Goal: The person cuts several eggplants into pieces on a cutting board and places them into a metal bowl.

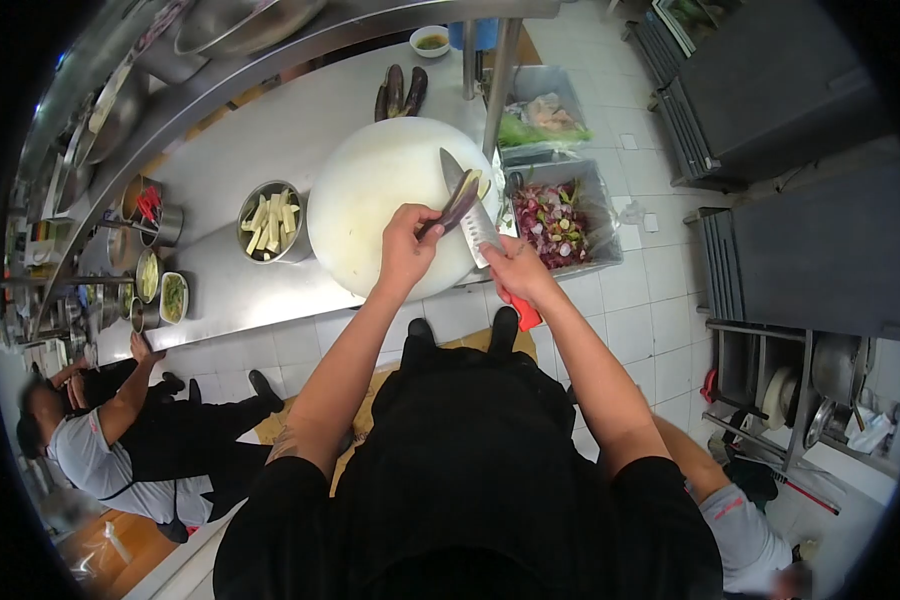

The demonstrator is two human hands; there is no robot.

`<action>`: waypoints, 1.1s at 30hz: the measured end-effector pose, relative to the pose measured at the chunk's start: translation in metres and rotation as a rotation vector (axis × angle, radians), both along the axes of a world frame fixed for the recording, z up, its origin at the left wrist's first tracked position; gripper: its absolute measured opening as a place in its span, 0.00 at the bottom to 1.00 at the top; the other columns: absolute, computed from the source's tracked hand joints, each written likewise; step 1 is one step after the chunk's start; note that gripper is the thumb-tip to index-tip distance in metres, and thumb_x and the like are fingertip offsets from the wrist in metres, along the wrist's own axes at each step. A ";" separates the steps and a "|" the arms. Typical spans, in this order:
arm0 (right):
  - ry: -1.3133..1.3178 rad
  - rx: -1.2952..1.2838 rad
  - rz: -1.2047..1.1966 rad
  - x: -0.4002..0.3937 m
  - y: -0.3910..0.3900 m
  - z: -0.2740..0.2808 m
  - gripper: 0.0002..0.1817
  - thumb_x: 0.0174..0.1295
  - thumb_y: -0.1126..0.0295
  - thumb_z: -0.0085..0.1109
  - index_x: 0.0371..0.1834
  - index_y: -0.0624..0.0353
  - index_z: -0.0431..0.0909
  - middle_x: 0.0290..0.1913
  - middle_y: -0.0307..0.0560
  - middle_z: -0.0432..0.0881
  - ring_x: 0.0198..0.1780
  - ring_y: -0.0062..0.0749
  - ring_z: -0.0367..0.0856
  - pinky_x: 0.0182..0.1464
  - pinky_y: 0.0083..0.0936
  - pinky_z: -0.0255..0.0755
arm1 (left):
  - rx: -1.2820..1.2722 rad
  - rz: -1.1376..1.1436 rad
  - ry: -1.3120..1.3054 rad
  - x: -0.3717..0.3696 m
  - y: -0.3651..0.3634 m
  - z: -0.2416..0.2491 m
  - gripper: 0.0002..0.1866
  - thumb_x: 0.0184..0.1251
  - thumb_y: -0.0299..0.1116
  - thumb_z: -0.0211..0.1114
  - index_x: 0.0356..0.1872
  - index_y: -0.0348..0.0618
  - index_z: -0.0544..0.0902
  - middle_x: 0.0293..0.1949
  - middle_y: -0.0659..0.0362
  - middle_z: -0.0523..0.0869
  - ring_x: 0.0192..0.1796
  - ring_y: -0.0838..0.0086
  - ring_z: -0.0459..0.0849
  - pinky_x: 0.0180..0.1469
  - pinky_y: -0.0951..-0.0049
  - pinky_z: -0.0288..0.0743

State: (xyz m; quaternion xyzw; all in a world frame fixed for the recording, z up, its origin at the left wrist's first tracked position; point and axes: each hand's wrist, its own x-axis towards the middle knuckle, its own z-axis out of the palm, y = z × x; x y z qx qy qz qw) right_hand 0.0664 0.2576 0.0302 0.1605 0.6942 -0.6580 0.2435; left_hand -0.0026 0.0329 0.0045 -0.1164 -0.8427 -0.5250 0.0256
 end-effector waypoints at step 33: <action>-0.118 -0.065 0.175 0.030 -0.025 0.006 0.20 0.88 0.54 0.58 0.48 0.63 0.78 0.24 0.39 0.74 0.14 0.27 0.72 0.16 0.32 0.67 | -0.281 0.131 -0.154 0.042 -0.068 0.015 0.11 0.71 0.29 0.81 0.46 0.34 0.89 0.40 0.49 0.95 0.40 0.66 0.96 0.44 0.65 0.89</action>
